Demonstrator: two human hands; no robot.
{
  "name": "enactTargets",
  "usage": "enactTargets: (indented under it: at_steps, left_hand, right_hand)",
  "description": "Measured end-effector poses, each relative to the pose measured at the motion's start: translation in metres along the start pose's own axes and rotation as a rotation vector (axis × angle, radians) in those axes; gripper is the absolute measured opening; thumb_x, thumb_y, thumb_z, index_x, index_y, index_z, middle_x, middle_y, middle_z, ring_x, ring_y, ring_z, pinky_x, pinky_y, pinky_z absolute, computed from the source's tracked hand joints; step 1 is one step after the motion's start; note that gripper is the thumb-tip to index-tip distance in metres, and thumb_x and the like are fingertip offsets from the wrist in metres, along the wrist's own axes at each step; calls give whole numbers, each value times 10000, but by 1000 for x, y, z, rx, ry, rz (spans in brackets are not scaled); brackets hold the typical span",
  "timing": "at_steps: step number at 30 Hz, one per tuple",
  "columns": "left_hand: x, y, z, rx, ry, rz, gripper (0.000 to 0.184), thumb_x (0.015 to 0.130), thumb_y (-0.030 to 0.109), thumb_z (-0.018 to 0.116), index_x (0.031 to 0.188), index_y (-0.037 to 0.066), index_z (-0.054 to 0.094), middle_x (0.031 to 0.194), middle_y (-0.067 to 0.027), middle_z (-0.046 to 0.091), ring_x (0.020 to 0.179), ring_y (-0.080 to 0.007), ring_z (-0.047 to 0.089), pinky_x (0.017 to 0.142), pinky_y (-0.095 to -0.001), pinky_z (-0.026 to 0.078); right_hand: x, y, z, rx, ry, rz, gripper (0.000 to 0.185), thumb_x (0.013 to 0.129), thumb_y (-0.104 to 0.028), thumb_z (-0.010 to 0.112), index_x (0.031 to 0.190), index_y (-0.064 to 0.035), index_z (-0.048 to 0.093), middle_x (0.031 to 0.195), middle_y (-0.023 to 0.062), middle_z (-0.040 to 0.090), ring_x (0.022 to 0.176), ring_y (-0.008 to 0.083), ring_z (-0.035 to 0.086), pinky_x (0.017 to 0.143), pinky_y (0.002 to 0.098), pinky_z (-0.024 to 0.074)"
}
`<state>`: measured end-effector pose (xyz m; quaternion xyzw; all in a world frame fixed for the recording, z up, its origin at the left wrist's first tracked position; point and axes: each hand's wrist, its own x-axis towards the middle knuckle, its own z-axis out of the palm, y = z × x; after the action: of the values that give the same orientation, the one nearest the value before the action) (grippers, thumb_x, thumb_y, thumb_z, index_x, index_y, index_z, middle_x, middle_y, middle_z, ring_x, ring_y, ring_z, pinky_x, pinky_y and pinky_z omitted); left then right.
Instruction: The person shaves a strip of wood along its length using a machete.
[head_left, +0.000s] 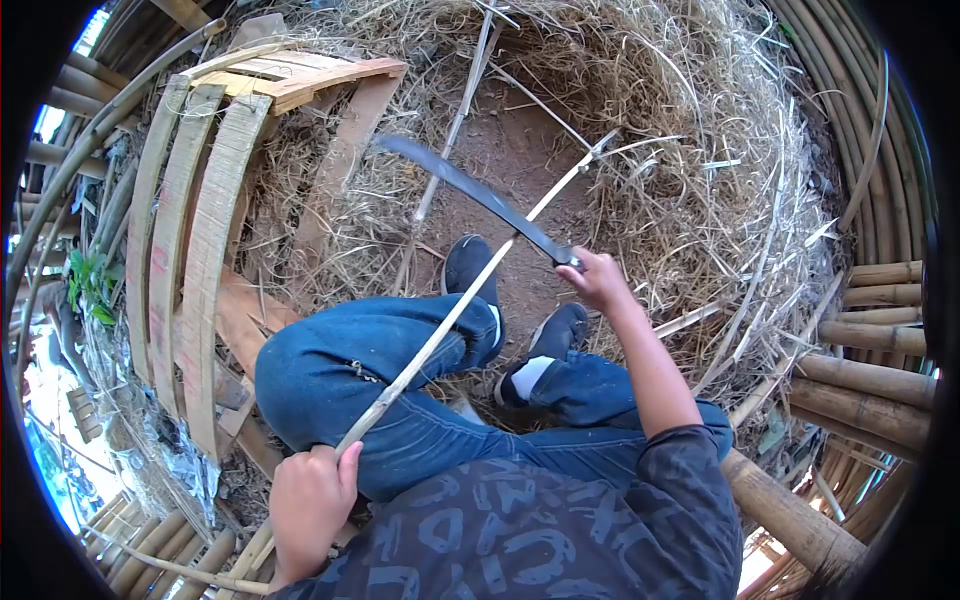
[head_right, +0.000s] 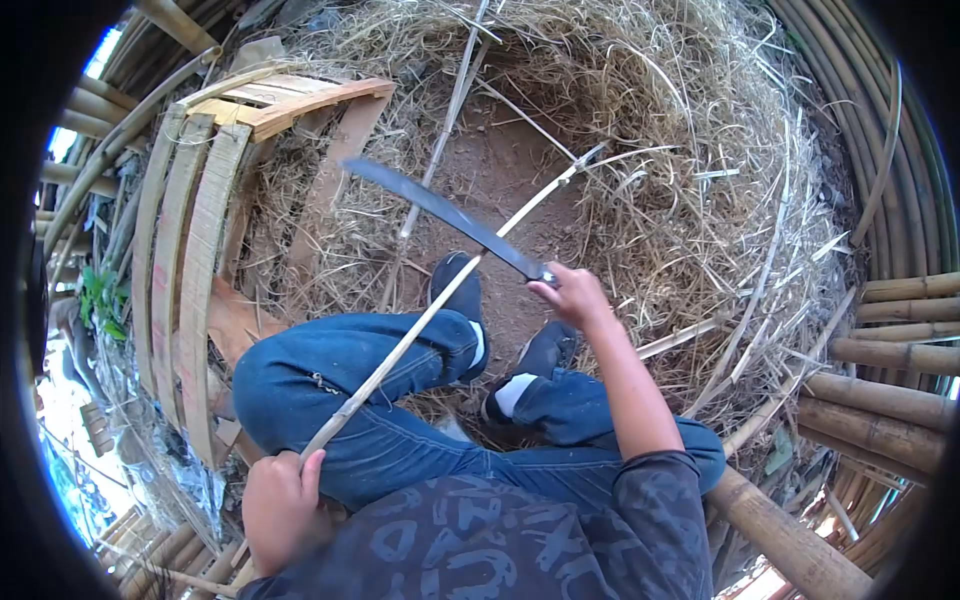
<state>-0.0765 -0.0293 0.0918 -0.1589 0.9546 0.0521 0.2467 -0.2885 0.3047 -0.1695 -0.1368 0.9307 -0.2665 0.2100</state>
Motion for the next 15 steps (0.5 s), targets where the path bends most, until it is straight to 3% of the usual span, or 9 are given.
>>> enactTargets:
  at_steps: [1, 3, 5, 6, 9, 10, 13, 14, 15]
  left_hand:
    - [0, 1, 1, -16, 19, 2, 459, 913, 334, 620, 598, 1, 595, 577, -234, 587, 549, -410, 604, 522, -474, 486]
    - [0, -3, 3, -25, 47, 15, 458, 911, 332, 624, 597, 0, 593, 580, -234, 589, 552, -411, 604, 524, -476, 485]
    - [4, -5, 7, -22, 30, 39, 455, 909, 329, 629, 599, -3, 595, 588, -231, 594, 561, -412, 606, 530, -478, 487]
    - [4, -5, 0, -25, 24, 15, 452, 910, 326, 628, 605, -6, 597, 595, -233, 595, 566, -416, 605, 533, -483, 484]
    - [5, -7, 1, -42, 37, 36, 453, 908, 326, 629, 607, -10, 600, 594, -240, 591, 567, -425, 600, 535, -487, 481]
    - [1, -11, 8, -44, 18, 50, 453, 908, 326, 629, 607, -10, 600, 594, -240, 591, 567, -425, 600, 535, -487, 481]
    - [3, -18, 18, 29, 76, 81, 453, 906, 325, 631, 606, -13, 600, 593, -245, 586, 567, -431, 597, 534, -494, 475]
    - [4, -14, 14, 18, 54, 37, 452, 904, 325, 633, 604, -12, 600, 592, -246, 585, 569, -430, 597, 535, -495, 474]
    - [2, -12, 10, 10, 35, -8, 452, 902, 324, 634, 602, -12, 600, 591, -247, 585, 570, -430, 598, 536, -495, 474]
  right_hand:
    - [1, 19, 4, -11, 36, -14, 502, 874, -537, 623, 894, -35, 617, 754, 221, 662, 765, 434, 647, 665, 509, 492]
    - [8, 38, 10, 260, 188, 155, 485, 907, -482, 616, 773, -16, 606, 694, 176, 660, 653, 336, 666, 585, 434, 495]
    - [19, 65, 8, 435, 141, 554, 499, 925, -485, 589, 786, -9, 647, 668, 167, 647, 627, 295, 651, 588, 412, 484]
    - [22, 61, 7, 230, 247, 391, 519, 935, -492, 566, 804, 3, 650, 646, 170, 626, 631, 312, 640, 605, 438, 478]
    - [23, 12, 3, 276, 272, 279, 554, 928, -516, 559, 773, 11, 624, 652, 188, 624, 643, 354, 642, 599, 442, 477]
    - [22, 10, 14, 248, 306, 226, 576, 906, -563, 562, 792, -1, 614, 692, 219, 637, 680, 414, 641, 605, 476, 484]
    - [14, 5, 9, -10, 158, 157, 559, 889, -589, 566, 880, -36, 646, 745, 240, 650, 737, 442, 639, 638, 503, 490]
    - [11, 19, 14, -39, 170, 189, 549, 881, -605, 563, 909, -62, 643, 750, 245, 649, 754, 452, 634, 655, 524, 492]
    - [13, 44, 33, 96, 247, 177, 569, 893, -598, 555, 835, -35, 623, 705, 231, 640, 709, 434, 638, 625, 499, 498]
